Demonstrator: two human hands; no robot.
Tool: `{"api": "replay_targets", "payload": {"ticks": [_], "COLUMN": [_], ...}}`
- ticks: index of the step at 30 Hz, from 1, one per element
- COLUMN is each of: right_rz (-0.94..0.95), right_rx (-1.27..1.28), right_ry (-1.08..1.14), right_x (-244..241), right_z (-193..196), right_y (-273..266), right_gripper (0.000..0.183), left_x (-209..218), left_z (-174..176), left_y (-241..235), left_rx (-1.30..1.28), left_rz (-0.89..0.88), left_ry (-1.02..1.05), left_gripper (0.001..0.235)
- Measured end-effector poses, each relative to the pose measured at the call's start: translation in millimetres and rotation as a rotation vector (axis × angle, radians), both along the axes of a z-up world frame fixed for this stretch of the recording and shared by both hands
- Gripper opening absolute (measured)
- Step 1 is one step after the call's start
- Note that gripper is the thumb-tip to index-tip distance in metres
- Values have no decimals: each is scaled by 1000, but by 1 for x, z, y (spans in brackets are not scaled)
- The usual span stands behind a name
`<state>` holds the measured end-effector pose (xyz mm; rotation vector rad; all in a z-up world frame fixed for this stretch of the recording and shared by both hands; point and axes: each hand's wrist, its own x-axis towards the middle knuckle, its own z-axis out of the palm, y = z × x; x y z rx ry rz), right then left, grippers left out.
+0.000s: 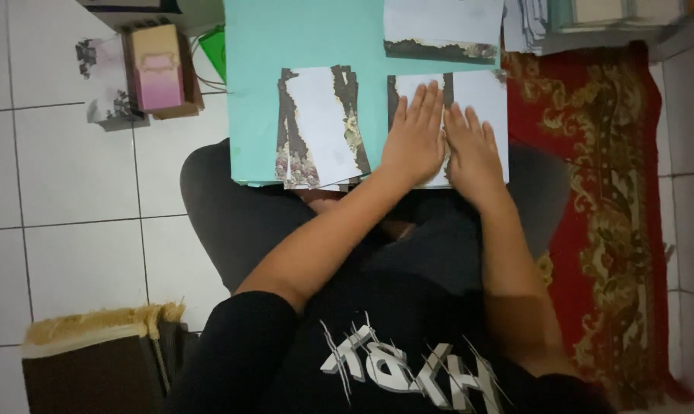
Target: Pressing and smoothing out small pieces of paper on a flat surface to ensure they are flat or adhered.
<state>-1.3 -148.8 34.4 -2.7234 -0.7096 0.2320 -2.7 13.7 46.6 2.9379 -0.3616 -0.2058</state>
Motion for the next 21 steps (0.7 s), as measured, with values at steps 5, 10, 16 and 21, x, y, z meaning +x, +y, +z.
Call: {"api": "replay_targets", "payload": {"ticks": [5, 10, 16, 21], "right_rz": [5, -50, -74, -73], "right_rx": [22, 5, 6, -78], "right_ry": [-65, -44, -129, -33], "right_x": [40, 13, -52, -5], "right_z": [14, 4, 22, -4], "right_y": [23, 12, 8, 4], "right_gripper": [61, 64, 62, 60], "left_x": [-14, 9, 31, -7], "left_z": [3, -2, -27, 8], "left_y": [0, -2, -5, -1], "left_rx": [47, 37, -73, -12], "left_rz": [-28, -37, -27, -104], "left_ry": [21, -34, -356, 21], "left_gripper": [64, 61, 64, 61]}}
